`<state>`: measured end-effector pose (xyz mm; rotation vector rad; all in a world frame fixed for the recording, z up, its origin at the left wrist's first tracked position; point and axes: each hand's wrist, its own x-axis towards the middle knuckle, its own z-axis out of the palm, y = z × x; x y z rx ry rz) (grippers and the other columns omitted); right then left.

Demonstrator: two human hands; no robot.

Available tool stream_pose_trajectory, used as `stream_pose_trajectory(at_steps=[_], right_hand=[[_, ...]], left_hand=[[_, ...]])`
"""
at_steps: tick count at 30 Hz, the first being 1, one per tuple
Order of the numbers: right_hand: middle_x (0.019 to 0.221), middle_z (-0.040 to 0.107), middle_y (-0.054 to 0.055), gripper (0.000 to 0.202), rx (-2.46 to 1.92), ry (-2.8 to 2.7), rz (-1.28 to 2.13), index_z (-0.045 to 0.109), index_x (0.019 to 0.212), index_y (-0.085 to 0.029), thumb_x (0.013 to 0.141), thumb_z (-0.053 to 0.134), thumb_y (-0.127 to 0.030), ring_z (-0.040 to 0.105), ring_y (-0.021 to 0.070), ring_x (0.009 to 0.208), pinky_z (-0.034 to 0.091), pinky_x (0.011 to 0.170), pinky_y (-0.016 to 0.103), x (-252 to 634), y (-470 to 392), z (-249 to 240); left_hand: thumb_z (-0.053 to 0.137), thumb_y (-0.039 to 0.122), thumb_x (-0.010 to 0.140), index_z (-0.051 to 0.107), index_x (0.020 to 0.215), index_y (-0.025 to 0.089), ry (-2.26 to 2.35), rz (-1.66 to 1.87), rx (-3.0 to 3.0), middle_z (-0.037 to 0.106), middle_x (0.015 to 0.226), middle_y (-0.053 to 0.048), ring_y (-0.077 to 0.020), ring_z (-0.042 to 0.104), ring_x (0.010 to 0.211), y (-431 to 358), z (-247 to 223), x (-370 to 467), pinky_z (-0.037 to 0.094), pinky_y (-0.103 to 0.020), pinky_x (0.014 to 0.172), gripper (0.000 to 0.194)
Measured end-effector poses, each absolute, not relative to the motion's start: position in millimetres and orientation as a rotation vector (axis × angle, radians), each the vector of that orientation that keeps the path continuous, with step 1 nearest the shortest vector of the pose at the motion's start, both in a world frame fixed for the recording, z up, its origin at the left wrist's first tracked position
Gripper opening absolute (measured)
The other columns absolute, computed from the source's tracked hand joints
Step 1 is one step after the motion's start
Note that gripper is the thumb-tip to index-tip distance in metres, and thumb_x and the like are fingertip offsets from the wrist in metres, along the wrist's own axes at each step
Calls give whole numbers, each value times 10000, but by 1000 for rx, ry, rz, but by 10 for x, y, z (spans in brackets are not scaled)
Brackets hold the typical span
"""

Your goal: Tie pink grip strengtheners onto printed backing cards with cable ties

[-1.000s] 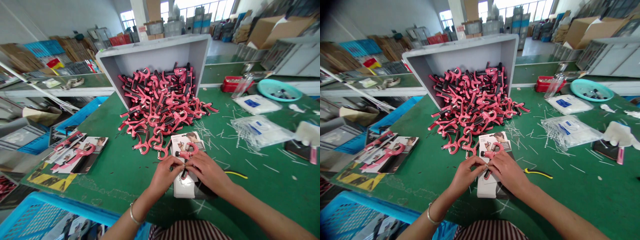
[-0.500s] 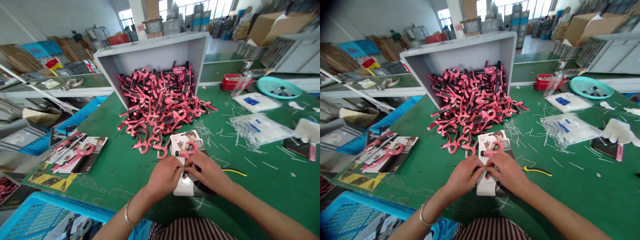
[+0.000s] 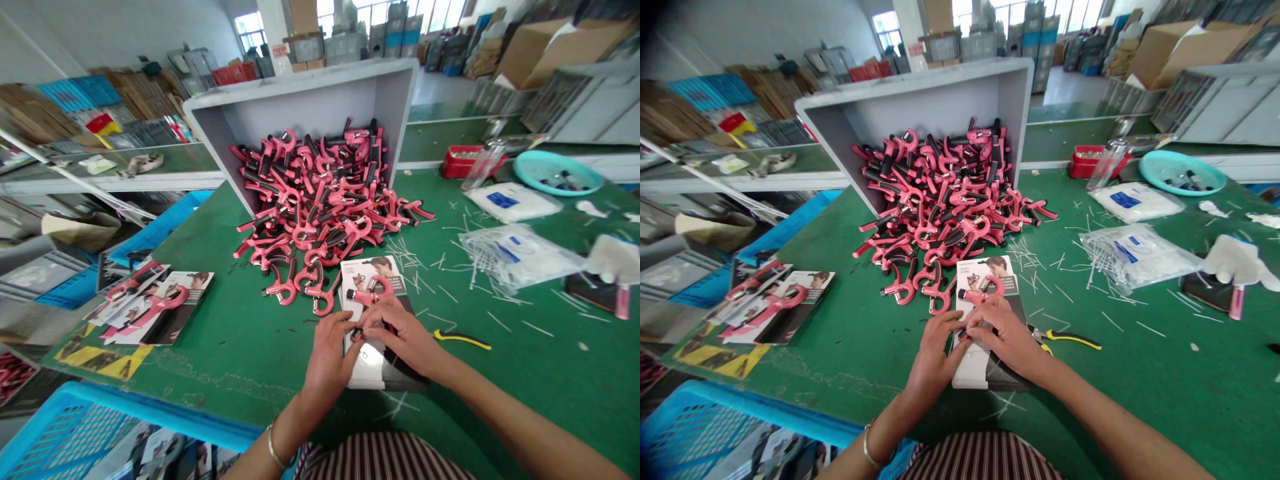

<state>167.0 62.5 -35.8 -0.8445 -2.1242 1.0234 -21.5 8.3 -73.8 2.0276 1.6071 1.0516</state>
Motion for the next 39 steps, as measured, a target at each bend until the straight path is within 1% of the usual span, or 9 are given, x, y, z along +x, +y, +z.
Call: stream_pose_trajectory(at_steps=[8, 12, 14, 20, 24, 27, 30, 35, 39], right_hand=[[1122, 688, 59, 189, -1133, -2095, 730, 644, 1049, -272, 979, 498, -369, 501, 266, 1200, 410, 1015, 461, 2449, 493, -604], [1368, 543, 183, 823, -1616, -2359, 321, 481, 1389, -210, 754, 608, -718, 513, 417, 1176, 420, 938, 608, 3234, 387, -995], [1373, 522, 226, 962, -1705, -2501, 210, 426, 1448, -167, 715, 591, -767, 534, 440, 1127, 472, 846, 602, 3409, 305, -1164], [1097, 629, 183, 490, -1683, -2460, 527, 641, 1196, -129, 856, 545, -469, 587, 327, 976, 503, 879, 499, 3316, 326, -1037], [1071, 664, 145, 517, -1599, -1774, 1551, 602, 1239, -198, 902, 462, -564, 640, 309, 943, 541, 772, 427, 3382, 323, -829], [1102, 661, 137, 611, -1266, -1200, 1893, 544, 1304, -243, 868, 447, -660, 661, 296, 895, 535, 626, 365, 3265, 175, -773], [930, 646, 88, 537, -1017, -1062, 1975, 579, 1215, -232, 848, 535, -622, 625, 219, 745, 495, 560, 300, 2881, 51, -666], [793, 532, 10, 272, -887, -1302, 1967, 542, 1028, -209, 883, 556, -438, 564, 166, 619, 529, 598, 338, 2347, 241, -327], [980, 611, 78, 340, -1301, -2078, 1267, 515, 1239, -226, 942, 480, -388, 598, 237, 803, 539, 716, 409, 2367, 530, -196]], left_hand=[[613, 275, 899, 676, 1100, 232, 1565, 1048, 1774, 672, 1198, -88, -256, 597, 1140, 30, -641, -436, 434, -412, 1005, 215], [590, 407, 904, 655, 1092, 187, 1414, 1090, 1122, 697, 1090, -92, -228, 646, 1008, 59, -449, -630, 482, -342, 892, 296], [670, 416, 848, 599, 1164, 167, 1301, 1018, 888, 698, 1072, -99, -217, 663, 946, 102, -403, -644, 499, -325, 836, 409], [817, 279, 707, 542, 1184, 161, 1069, 762, 866, 690, 1168, -119, -234, 668, 1012, 157, -333, -454, 522, -318, 842, 563], [777, 314, 744, 511, 1162, 173, 1175, 846, 952, 723, 965, -65, -185, 691, 768, 119, -301, -438, 536, -258, 632, 514], [703, 386, 810, 469, 1195, 191, 1269, 983, 981, 668, 824, 2, -97, 580, 510, 154, -335, -422, 428, -183, 415, 491], [685, 435, 818, 410, 1251, 199, 1269, 997, 957, 618, 771, 34, -52, 453, 385, 258, -400, -347, 328, -165, 322, 565], [739, 403, 774, 394, 1316, 222, 1262, 984, 986, 623, 813, 24, -50, 463, 420, 366, -488, -247, 360, -161, 353, 668], [718, 416, 790, 398, 1320, 209, 1250, 991, 951, 647, 874, -7, -50, 468, 429, 316, -485, -275, 341, -157, 345, 653]])
